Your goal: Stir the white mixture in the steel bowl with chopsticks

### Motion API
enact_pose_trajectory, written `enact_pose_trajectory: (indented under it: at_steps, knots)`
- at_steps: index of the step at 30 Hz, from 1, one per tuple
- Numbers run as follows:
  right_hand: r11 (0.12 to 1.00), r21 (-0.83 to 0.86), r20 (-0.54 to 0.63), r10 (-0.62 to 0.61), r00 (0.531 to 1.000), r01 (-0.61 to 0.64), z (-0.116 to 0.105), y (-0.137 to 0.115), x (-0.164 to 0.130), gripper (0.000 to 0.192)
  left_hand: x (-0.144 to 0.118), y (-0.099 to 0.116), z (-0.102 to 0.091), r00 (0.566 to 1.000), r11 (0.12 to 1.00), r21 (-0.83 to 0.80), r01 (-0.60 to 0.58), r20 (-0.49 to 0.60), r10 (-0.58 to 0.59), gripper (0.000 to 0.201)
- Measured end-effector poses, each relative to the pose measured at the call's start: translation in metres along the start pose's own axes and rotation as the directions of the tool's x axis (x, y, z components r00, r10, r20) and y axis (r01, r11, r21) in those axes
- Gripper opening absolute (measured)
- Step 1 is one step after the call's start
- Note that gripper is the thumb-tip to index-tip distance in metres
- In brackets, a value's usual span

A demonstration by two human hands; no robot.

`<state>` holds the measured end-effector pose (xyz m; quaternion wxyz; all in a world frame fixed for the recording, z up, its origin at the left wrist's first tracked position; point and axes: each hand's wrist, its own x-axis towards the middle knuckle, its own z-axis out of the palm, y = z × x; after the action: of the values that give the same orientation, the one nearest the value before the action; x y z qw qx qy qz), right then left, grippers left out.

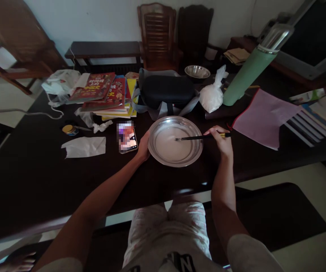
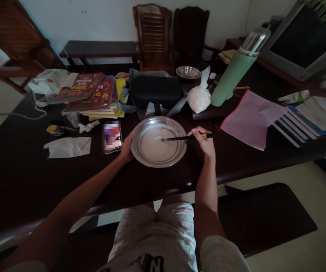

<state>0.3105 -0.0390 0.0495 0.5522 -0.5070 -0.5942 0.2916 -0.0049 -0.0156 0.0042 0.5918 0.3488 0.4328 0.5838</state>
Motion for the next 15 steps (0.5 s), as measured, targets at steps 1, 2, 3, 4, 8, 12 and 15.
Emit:
enact_pose_trajectory:
  at_steps: [1, 2, 3, 4, 8, 12, 15]
  knots:
    - [1.0, 0.018, -0.027, 0.018, 0.999, -0.017, -0.0008, 0.0002, 0.0, 0.047, 0.0004, -0.0002, 0.0, 1.0, 1.0, 0.007, -0.006, 0.006, 0.006, 0.044]
    - [0.999, 0.034, -0.035, 0.036, 0.999, -0.035, -0.0013, 0.0003, -0.0001, 0.048, 0.0007, -0.0005, -0.0001, 1.0, 1.0, 0.014, -0.009, 0.014, 0.009, 0.047]
    - [0.998, 0.045, -0.017, 0.049, 0.999, -0.048, -0.0014, 0.0002, -0.0001, 0.048, 0.0009, -0.0009, -0.0004, 1.0, 1.0, 0.018, -0.009, 0.023, 0.009, 0.049]
    - [0.997, 0.047, 0.021, 0.053, 0.998, -0.054, -0.0012, -0.0004, 0.0002, 0.048, 0.0012, -0.0014, -0.001, 1.0, 1.0, 0.021, -0.01, 0.026, 0.009, 0.05]
    - [1.0, 0.009, 0.1, 0.021, 0.995, -0.022, 0.001, -0.0037, 0.0035, 0.048, 0.0025, -0.0032, -0.0046, 1.0, 0.999, 0.03, -0.016, 0.015, 0.016, 0.048]
    - [0.998, 0.045, -0.028, 0.052, 0.998, -0.05, -0.0003, -0.003, 0.0048, 0.048, 0.0049, -0.0052, -0.0079, 1.0, 1.0, 0.025, -0.009, 0.012, 0.008, 0.043]
    - [0.992, 0.079, 0.043, 0.097, 0.994, -0.1, -0.0017, -0.0016, 0.0037, 0.047, 0.006, -0.0064, -0.0089, 1.0, 1.0, 0.022, -0.002, 0.016, 0.002, 0.045]
